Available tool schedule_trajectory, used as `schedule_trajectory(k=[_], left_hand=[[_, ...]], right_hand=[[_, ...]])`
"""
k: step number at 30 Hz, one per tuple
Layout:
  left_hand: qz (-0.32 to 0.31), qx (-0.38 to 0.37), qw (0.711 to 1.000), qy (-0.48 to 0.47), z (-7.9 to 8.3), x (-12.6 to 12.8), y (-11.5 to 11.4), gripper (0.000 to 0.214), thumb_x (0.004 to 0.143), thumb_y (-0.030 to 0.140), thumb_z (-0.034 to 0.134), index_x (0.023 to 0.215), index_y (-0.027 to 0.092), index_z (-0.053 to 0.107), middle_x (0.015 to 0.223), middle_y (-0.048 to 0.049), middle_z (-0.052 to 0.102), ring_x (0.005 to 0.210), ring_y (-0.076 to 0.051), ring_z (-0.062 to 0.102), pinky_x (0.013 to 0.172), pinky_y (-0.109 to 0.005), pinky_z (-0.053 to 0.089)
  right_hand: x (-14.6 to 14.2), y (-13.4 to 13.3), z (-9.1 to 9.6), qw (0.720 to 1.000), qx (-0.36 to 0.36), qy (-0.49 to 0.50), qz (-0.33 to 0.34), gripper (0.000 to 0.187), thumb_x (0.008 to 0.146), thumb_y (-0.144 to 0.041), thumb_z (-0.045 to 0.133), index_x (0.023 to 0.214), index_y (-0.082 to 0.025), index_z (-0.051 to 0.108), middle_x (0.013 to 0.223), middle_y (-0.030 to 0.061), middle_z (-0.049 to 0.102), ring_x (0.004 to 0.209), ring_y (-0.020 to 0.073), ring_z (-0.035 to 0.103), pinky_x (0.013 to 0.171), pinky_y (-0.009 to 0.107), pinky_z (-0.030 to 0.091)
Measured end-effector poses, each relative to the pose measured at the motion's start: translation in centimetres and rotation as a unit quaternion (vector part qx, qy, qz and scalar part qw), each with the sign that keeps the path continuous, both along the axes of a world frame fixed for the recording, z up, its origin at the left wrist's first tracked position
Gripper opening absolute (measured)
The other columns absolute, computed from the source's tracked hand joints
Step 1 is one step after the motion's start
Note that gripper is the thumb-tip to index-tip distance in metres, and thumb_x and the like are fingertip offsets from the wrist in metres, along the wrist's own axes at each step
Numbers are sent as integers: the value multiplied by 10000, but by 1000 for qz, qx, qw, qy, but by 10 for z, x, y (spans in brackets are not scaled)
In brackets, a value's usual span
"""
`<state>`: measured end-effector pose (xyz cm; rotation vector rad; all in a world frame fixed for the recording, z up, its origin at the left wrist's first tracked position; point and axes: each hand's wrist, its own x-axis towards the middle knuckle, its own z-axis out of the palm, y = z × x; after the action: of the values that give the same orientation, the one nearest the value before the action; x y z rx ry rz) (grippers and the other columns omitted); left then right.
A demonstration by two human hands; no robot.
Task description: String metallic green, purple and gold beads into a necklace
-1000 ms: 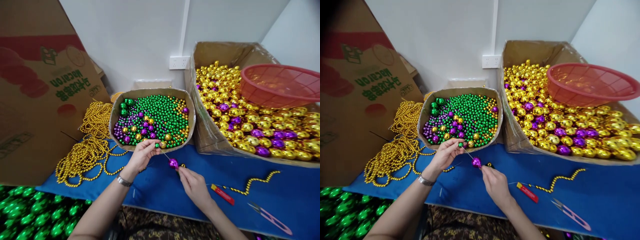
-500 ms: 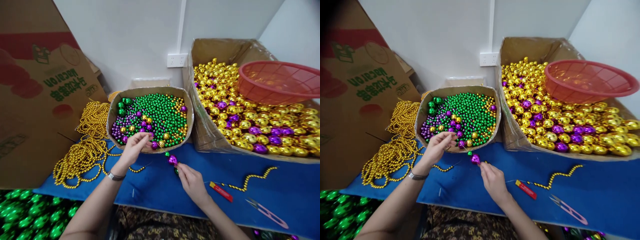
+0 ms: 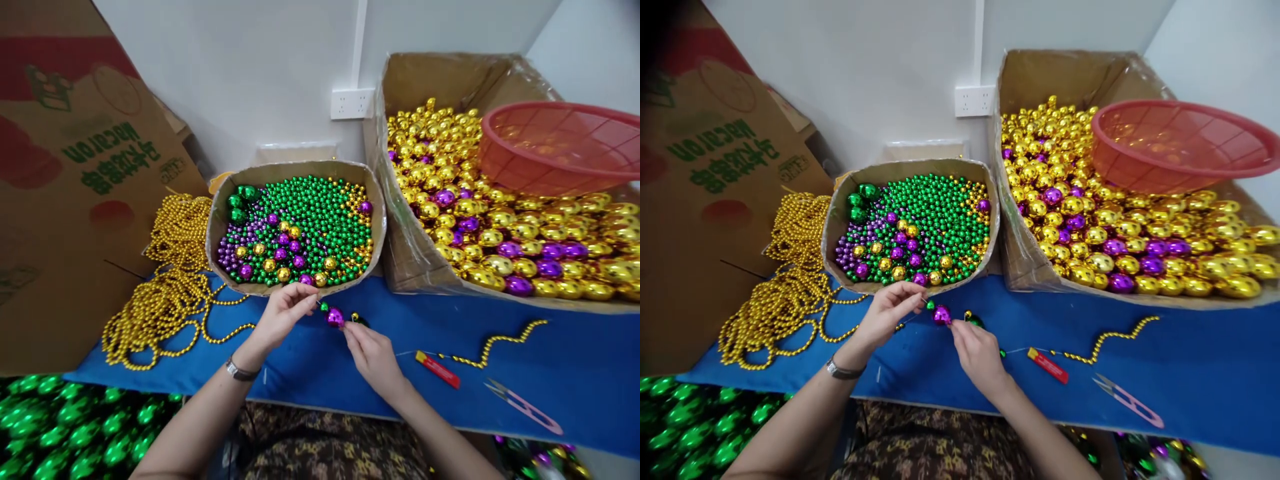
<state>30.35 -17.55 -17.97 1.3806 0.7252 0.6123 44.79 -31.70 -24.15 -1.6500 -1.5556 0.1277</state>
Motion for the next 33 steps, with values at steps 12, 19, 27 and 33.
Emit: schedule_trajectory(k=[12,19,27,33], left_hand=[[163,347,912,148,23,-12,97,258,860,364,550,942,150,668,810,-45,683,712,-155,604,662,-254,464],[39,512,755,408,21,52,134,257,851,278,569,1075,180,646,1028,-128,635,1058,-281,528,865,-364,435],[28,274,953,127,29,36,104,326,862,303,553,1150,158,598,1055,-105,630,932,-212,615,835,-377,511],[22,-141,978,-152,30,-1,55,317,790,243,648,1091,143,635,935,-83,674,839,-197,677,677,-277,575]], right_hand=[[4,-7,-2,1000,19,20,4,226,962,-225,406,1028,-183,618,875,70,715,761,180,695,678,264,549],[2,-4,-5,1000,29,4,-7,227,960,-223,408,1018,-178,623,879,75,716,775,188,697,698,274,551],[8,-7,7,999,34,-2,-36,218,961,-218,405,998,-183,617,842,61,711,718,169,684,665,266,535],[8,-4,11,999,35,-25,-28,201,952,-203,422,1006,-187,615,838,61,717,722,175,689,660,271,528]])
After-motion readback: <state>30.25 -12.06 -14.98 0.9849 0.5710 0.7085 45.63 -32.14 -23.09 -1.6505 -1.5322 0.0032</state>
